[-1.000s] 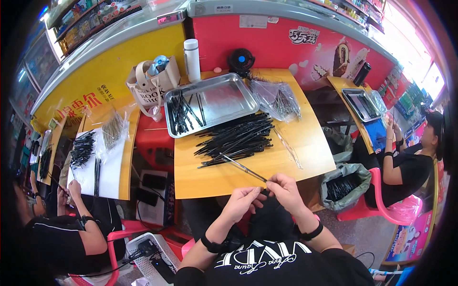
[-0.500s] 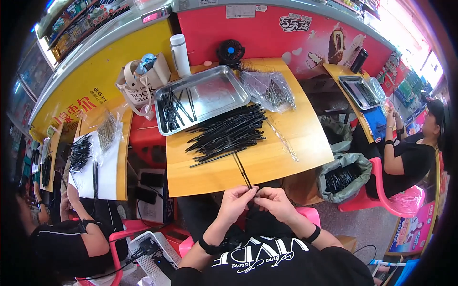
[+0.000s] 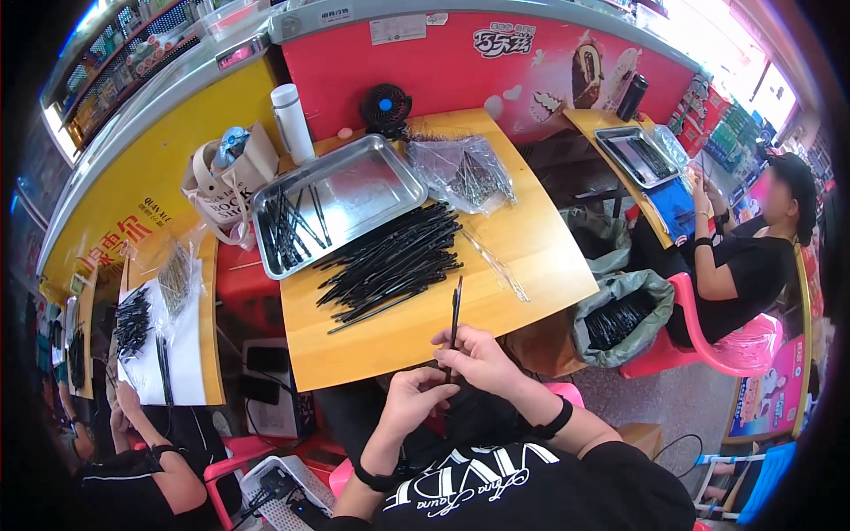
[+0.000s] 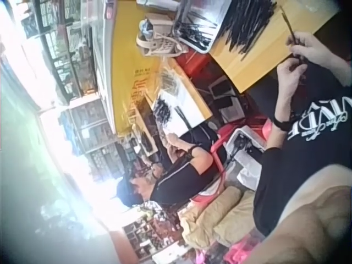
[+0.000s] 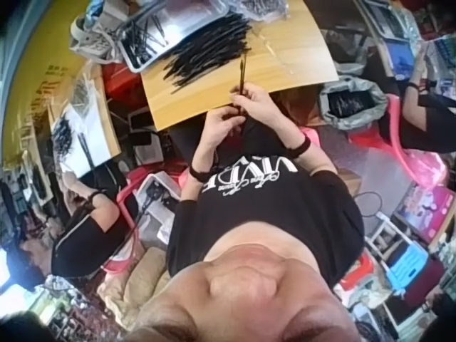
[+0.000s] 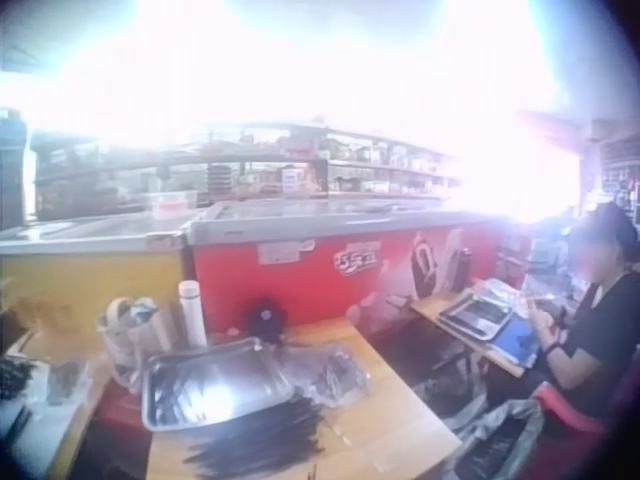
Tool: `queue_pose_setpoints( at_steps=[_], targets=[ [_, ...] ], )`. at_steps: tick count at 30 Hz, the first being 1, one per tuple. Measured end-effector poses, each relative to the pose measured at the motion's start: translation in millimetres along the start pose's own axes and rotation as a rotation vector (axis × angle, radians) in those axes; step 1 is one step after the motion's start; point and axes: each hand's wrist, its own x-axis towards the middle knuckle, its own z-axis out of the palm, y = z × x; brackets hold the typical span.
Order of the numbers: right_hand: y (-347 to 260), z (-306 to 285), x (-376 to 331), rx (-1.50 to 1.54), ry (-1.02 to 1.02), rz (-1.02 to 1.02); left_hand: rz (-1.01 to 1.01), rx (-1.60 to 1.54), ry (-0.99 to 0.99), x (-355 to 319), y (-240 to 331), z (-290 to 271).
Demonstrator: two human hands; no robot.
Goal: Assemble and sort black plastic ties at a workstation.
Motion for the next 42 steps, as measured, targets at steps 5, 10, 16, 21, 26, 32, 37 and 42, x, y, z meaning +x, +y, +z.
queue_pose_setpoints(
  at_steps=[5,10,16,21,26,32,37,42],
  targets=[
    [-7,-20,3,0.078,-0.191,0.157,-0.081,-0.348,-0.142,7,-14,-12],
    [-14,-63,23,-0.444,0.344,-0.272,-0.023,-0.388,-0.055,14,-11,-9],
    [-14,-120,57,-1.234,0.639,-0.378,0.0,-0.417,-0.028,17,-11,-13],
    [-19,-123,70,-1.52,0.558,-0.267,0.001,-0.406,-0.006,17,-14,-15],
    [-19,-129,73,-1.666,0.454,-0.247,0.025,-0.409,-0.017,17,-13,-15],
    [-12,-139,59,-1.575,0.538,-0.373,0.043,-0.408,-0.015,12,-9,-15],
    [-39,-64,3,-0.855,0.237,-0.408,0.088,-0.512,-0.024,12,4,-10],
    [-23,-24,-23,-0.763,-0.159,-0.383,0.128,-0.593,-0.096,21,17,1]
  ],
)
